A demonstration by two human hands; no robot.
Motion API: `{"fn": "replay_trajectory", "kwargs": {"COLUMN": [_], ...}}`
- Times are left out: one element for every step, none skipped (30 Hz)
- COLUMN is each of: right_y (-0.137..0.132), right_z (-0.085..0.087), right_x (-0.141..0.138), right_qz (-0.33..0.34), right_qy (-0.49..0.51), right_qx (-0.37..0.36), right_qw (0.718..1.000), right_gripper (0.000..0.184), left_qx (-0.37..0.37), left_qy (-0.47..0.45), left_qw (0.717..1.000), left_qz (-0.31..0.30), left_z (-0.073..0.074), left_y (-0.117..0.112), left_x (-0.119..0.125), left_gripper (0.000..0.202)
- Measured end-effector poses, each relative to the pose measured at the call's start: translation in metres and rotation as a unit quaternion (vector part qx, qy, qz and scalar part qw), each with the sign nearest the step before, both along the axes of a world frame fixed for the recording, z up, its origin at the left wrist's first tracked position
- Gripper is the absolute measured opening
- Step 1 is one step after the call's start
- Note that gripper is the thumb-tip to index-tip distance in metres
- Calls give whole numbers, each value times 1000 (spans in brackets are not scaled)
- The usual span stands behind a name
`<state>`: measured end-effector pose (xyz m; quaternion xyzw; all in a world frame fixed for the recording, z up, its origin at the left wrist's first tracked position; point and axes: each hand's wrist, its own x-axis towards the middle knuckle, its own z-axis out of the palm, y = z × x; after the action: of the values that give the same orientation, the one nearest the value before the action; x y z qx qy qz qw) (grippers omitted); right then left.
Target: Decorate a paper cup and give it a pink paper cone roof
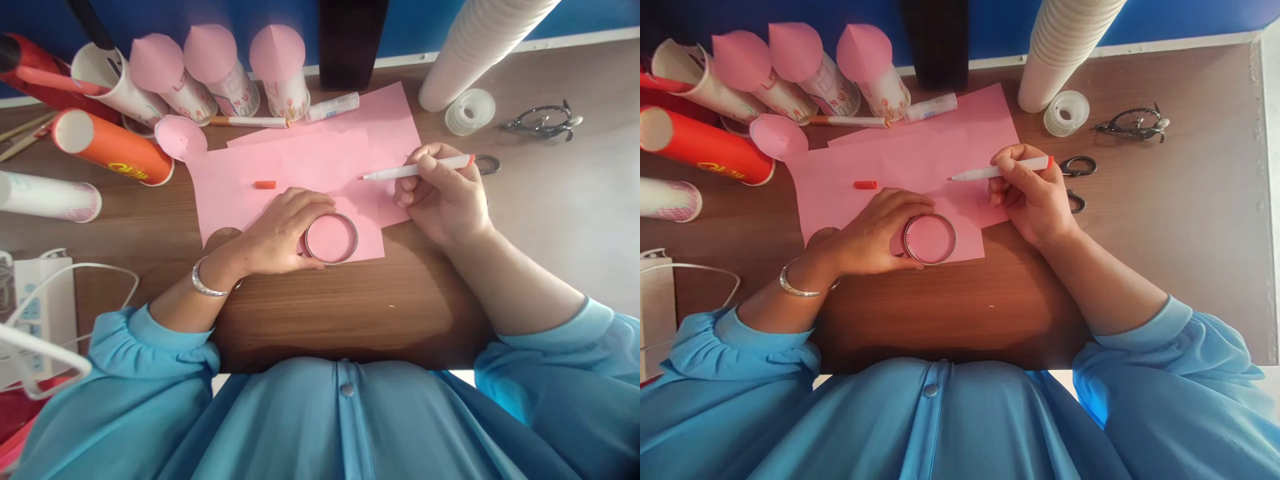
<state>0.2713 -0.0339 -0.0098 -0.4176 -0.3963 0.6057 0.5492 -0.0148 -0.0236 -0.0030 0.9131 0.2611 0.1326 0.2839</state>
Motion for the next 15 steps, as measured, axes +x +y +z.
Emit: {"fn": "replay_trajectory", "kwargs": {"right_y": [0,0,-1,-1,-1,-1,0,0,0,0,-1,-1,-2,-2,-3], "right_z": [0,0,1,1,1,2,2,2,3,3,3,4,4,5,5], "right_x": [0,-1,-1,-1,-1,-2,-2,-2,-2,-2,-2,-2,-2,-2,-2], "right_qz": [-1,-3,-4,-4,-4,-3,-2,-2,-2,-4,-6,-6,-5,-2,3], "right_qy": [-2,-2,-3,-5,-6,-8,-8,-8,-8,-9,-12,-17,-23,-28,-31], "right_qx": [0,0,-1,-1,0,1,1,2,1,0,-1,-3,-4,-6,-6], "right_qw": [1000,1000,1000,1000,1000,1000,1000,1000,1000,1000,1000,1000,1000,1000,1000], "right_gripper": [27,27,26,25,25,25,25,25,25,26,26,25,23,21,19], "left_qx": [1,2,4,7,10,14,17,19,20,21,21,19,17,12,7], "left_qy": [-2,-4,-6,-8,-9,-10,-12,-14,-16,-18,-19,-21,-23,-25,-28], "left_qw": [1000,1000,1000,1000,1000,1000,1000,1000,1000,1000,1000,1000,1000,1000,1000], "left_qz": [-1,-1,-1,-1,-1,-2,-3,-4,-6,-7,-6,-5,-3,-2,0], "left_z": [0,1,1,1,1,0,0,0,-1,-2,-2,-3,-3,-4,-4], "left_y": [0,0,-1,-1,-1,-1,-1,-1,-1,-1,-2,-2,-2,-2,-3], "left_x": [0,0,0,0,0,0,0,-1,-1,-1,-1,-2,-2,-3,-3], "left_gripper": [81,81,81,81,81,81,82,83,86,88,91,94,97,100,103]}}
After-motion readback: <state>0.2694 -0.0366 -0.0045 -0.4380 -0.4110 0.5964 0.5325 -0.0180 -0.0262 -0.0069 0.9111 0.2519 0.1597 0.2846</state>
